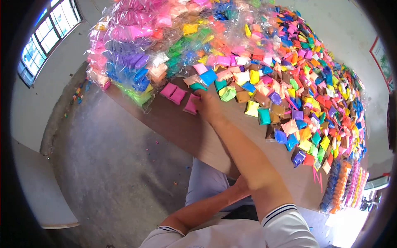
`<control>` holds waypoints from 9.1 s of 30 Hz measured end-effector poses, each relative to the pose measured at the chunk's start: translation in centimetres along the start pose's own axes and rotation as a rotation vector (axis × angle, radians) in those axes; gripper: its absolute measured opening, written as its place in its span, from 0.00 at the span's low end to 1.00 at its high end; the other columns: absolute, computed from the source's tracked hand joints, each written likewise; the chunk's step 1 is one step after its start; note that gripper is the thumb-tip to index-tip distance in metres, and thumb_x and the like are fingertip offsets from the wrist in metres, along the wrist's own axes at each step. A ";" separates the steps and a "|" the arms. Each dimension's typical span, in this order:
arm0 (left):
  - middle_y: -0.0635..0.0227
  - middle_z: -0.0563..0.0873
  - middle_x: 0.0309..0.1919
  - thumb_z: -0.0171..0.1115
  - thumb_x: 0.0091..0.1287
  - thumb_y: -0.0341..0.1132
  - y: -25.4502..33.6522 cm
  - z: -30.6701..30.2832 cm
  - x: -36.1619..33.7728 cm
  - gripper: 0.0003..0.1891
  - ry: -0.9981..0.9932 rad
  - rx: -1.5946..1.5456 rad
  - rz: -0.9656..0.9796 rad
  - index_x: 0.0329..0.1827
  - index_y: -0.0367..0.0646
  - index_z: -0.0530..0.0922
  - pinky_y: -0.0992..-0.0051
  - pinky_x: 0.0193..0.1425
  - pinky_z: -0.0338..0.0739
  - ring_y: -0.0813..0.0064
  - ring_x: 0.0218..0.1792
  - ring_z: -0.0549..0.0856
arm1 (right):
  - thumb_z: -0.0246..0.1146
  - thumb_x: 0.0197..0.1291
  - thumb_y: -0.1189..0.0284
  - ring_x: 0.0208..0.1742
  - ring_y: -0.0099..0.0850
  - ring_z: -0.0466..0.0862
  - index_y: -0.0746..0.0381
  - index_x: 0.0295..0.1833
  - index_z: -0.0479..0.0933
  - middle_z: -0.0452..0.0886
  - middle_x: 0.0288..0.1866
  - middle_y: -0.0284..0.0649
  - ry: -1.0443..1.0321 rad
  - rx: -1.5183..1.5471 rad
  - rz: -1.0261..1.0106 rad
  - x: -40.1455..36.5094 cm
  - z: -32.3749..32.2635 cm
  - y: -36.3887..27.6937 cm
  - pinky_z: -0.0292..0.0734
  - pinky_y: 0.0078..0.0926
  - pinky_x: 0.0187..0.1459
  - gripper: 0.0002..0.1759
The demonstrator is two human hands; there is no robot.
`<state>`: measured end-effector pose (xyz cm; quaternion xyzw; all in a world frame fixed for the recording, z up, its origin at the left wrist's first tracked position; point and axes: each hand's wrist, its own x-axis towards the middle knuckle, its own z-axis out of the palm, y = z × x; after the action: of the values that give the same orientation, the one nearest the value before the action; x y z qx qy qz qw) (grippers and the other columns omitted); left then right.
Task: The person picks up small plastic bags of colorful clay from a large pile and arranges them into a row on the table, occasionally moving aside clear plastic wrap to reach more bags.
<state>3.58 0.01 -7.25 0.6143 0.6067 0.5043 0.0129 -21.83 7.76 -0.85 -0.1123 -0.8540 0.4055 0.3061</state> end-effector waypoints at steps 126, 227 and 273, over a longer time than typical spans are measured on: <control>0.57 0.75 0.25 0.63 0.65 0.33 -9.2 -15.1 9.0 0.17 -0.151 0.662 -0.145 0.19 0.38 0.69 0.56 0.29 0.69 0.53 0.25 0.77 | 0.68 0.50 0.80 0.43 0.41 0.81 0.62 0.38 0.81 0.84 0.43 0.40 0.648 -0.600 0.126 -26.3 -35.3 3.9 0.75 0.37 0.47 0.08; 0.57 0.76 0.31 0.60 0.65 0.33 -10.7 -15.8 10.0 0.14 -0.080 0.797 -0.238 0.22 0.38 0.72 0.55 0.42 0.70 0.51 0.35 0.77 | 0.83 0.38 0.53 0.44 0.40 0.86 0.67 0.60 0.78 0.86 0.42 0.48 0.341 -0.522 0.480 -18.7 -50.1 11.6 0.80 0.33 0.47 0.45; 0.58 0.78 0.27 0.62 0.61 0.33 -10.5 -15.9 9.8 0.11 -0.017 0.712 -0.178 0.21 0.41 0.78 0.55 0.41 0.72 0.54 0.32 0.80 | 0.70 0.52 0.73 0.31 0.21 0.77 0.62 0.45 0.78 0.79 0.32 0.30 0.415 -0.202 0.498 -21.8 -46.2 10.6 0.73 0.23 0.34 0.14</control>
<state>-16.60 0.74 -0.12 0.5294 0.7951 0.2532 -0.1531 23.11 33.87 3.99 -0.4275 -0.7558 0.3495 0.3520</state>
